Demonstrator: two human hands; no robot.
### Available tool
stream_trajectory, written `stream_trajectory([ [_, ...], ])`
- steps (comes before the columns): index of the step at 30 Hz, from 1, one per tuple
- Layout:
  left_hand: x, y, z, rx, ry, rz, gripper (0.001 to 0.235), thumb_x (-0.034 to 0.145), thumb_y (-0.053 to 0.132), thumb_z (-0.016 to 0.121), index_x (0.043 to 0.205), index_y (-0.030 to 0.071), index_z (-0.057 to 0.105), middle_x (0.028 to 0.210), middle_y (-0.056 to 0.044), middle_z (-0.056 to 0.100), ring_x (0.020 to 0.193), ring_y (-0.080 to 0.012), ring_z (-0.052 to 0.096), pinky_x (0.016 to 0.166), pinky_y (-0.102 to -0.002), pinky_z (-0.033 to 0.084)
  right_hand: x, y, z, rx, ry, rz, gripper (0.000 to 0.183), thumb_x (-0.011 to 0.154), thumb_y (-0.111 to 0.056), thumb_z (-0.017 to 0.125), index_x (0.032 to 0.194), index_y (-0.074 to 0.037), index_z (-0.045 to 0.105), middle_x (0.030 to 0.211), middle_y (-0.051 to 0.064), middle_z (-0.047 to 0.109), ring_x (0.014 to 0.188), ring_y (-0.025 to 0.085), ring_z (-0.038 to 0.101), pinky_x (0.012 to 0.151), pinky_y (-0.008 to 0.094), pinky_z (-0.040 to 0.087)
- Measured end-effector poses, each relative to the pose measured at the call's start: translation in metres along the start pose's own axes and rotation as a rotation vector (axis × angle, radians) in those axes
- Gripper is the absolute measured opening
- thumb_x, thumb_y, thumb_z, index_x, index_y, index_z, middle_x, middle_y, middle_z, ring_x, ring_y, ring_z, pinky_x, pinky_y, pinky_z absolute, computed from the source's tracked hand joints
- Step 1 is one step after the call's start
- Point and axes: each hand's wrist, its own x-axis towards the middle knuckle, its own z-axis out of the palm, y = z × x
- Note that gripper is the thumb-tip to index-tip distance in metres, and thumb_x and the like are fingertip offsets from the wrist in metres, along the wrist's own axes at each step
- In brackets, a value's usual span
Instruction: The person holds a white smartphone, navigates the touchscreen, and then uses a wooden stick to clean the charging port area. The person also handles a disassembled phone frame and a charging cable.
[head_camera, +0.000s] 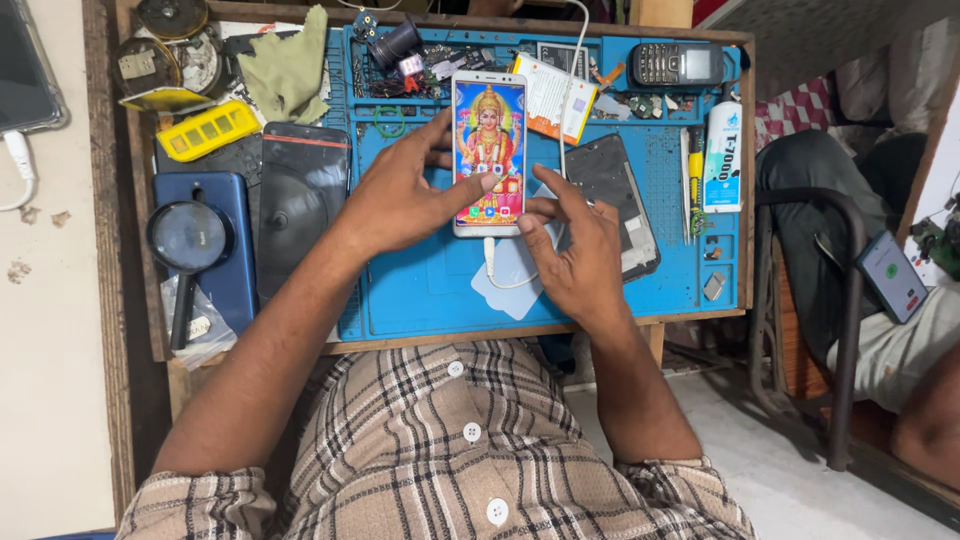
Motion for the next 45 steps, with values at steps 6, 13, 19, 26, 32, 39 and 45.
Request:
stream_trajectory([
  [6, -0.014, 0.012, -0.001, 0.074, 0.059, 0.131, 0.09, 0.086, 0.028, 0.083, 0.155, -0.001, 0.034, 0.141, -0.022, 0.057, 0.122, -0.0281, 0.065, 0.082, -0.032, 0.063, 0.001, 0.002, -0.002, -0.067, 0.023, -0.004, 0.047, 0.102, -0.028, 0.07, 0.141, -0.007, 0.058, 0.105, 0.008, 0.079, 0.095, 0.018, 0.074, 0.1, 0.04, 0.038],
  [13, -0.036, 0.011, -0.006, 0.057, 0.11, 0.237, 0.082, 0.087, 0.017, 0.085, 0.156, 0.007, 0.041, 0.148, -0.016, 0.054, 0.133, -0.0257, 0.06, 0.099, -0.036, 0.057, 0.004, 0.009, -0.007, -0.05, 0.125, -0.037, 0.046, 0.097, -0.019, 0.078, 0.138, -0.005, 0.063, 0.108, 0.011, 0.079, 0.099, 0.022, 0.076, 0.101, 0.039, 0.045],
  [19, -0.06, 0.009, -0.05, 0.007, 0.264, 0.305, 0.061, 0.1, 0.007, 0.081, 0.152, 0.009, 0.05, 0.148, -0.008, 0.058, 0.134, -0.0187, 0.062, 0.106, -0.033, 0.055, 0.006, 0.029, -0.021, -0.018, 0.217, -0.016, 0.045, 0.094, -0.005, 0.078, 0.137, -0.002, 0.065, 0.111, 0.015, 0.077, 0.1, 0.025, 0.076, 0.093, 0.035, 0.057],
  [26, -0.082, 0.013, -0.073, 0.369, 0.381, 0.355, 0.039, 0.09, 0.006, 0.084, 0.125, 0.009, 0.067, 0.14, -0.011, 0.06, 0.13, -0.0291, 0.061, 0.112, -0.043, 0.051, -0.015, 0.054, -0.036, -0.073, 0.265, 0.019, 0.035, 0.096, -0.001, 0.075, 0.13, 0.003, 0.068, 0.113, 0.016, 0.076, 0.11, 0.026, 0.075, 0.101, 0.036, 0.057],
  [32, -0.088, -0.011, -0.046, 0.756, 0.279, 0.343, 0.042, 0.088, 0.023, 0.087, 0.127, 0.01, 0.075, 0.158, -0.02, 0.043, 0.151, -0.0411, 0.031, 0.125, -0.058, 0.024, -0.028, 0.068, -0.033, -0.12, 0.265, 0.005, 0.03, 0.099, -0.007, 0.077, 0.126, 0.003, 0.071, 0.114, 0.016, 0.074, 0.107, 0.027, 0.071, 0.099, 0.036, 0.055],
  [39, -0.083, -0.028, -0.024, 0.935, 0.4, 0.289, 0.021, 0.091, 0.023, 0.082, 0.1, 0.005, 0.075, 0.151, -0.018, 0.049, 0.149, -0.037, 0.035, 0.125, -0.061, 0.02, -0.026, 0.067, -0.033, -0.11, 0.247, -0.029, 0.029, 0.099, -0.01, 0.078, 0.125, 0.002, 0.071, 0.117, 0.017, 0.073, 0.109, 0.028, 0.07, 0.098, 0.036, 0.055],
  [45, -0.085, -0.036, -0.009, 1.084, 0.436, 0.3, 0.016, 0.091, 0.015, 0.078, 0.085, 0.002, 0.072, 0.139, -0.012, 0.058, 0.146, -0.0305, 0.041, 0.128, -0.058, 0.02, -0.025, 0.066, -0.032, -0.108, 0.228, -0.027, 0.028, 0.099, -0.009, 0.078, 0.124, 0.002, 0.072, 0.119, 0.017, 0.073, 0.111, 0.029, 0.071, 0.1, 0.036, 0.056],
])
